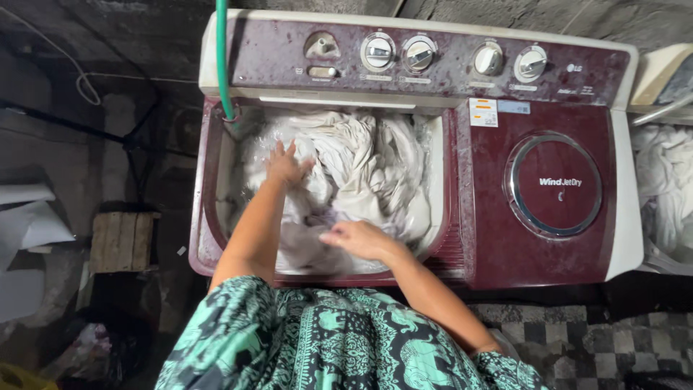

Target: The person puts white laundry into a washing machine, adds detergent, and pushes the clothes down into the water.

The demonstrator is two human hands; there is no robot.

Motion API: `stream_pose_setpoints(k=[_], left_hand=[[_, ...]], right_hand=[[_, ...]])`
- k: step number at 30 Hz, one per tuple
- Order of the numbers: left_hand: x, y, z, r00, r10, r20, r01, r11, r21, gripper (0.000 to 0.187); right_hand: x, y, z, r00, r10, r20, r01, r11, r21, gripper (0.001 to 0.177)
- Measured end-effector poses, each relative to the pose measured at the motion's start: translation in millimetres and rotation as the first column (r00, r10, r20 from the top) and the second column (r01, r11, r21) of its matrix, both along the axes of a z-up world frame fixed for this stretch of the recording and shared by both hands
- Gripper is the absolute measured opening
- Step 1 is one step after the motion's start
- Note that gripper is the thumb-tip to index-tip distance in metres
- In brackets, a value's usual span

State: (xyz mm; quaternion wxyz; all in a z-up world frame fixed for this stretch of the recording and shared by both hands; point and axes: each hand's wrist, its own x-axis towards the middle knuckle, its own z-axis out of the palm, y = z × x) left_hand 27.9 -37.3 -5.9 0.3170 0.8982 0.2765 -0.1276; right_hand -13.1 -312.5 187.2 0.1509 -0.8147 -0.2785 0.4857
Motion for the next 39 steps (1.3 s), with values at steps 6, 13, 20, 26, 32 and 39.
stream_pose_setpoints(k=[6, 13, 20, 26, 32, 39], left_hand=[[-4, -99, 49, 0.996, -0.088, 0.014, 0.081, 0.963, 0.255, 0.079], [-91, -162, 51, 0.954, -0.300, 0.003, 0.300, 0.952, 0.057, 0.093], [-157, -128, 68, 0.964, -0.114, 0.239, 0.159, 0.971, -0.179, 0.059], [-178, -86, 86, 0.887, 0.076, 0.456, -0.124, 0.989, 0.077, 0.065], [-161, -24, 69, 0.839, 0.176, 0.514, -0.219, 0.975, 0.024, 0.091], [-75, 52, 78, 0.943, 0.074, 0.325, -0.119, 0.985, 0.121, 0.102]], right_hand=[[70, -36, -23, 0.873, -0.423, 0.242, 0.354, 0.892, 0.282, 0.044], [142, 11, -55, 0.798, -0.166, 0.579, -0.014, 0.956, 0.293, 0.068], [104, 35, -87, 0.745, -0.078, 0.662, 0.045, 0.997, 0.066, 0.066], [68, 1, -98, 0.637, -0.031, 0.770, -0.056, 0.995, 0.087, 0.037], [-12, -33, -79, 0.679, -0.031, 0.733, -0.079, 0.990, 0.114, 0.021], [-29, -26, -50, 0.861, -0.464, 0.211, 0.476, 0.879, -0.011, 0.105]])
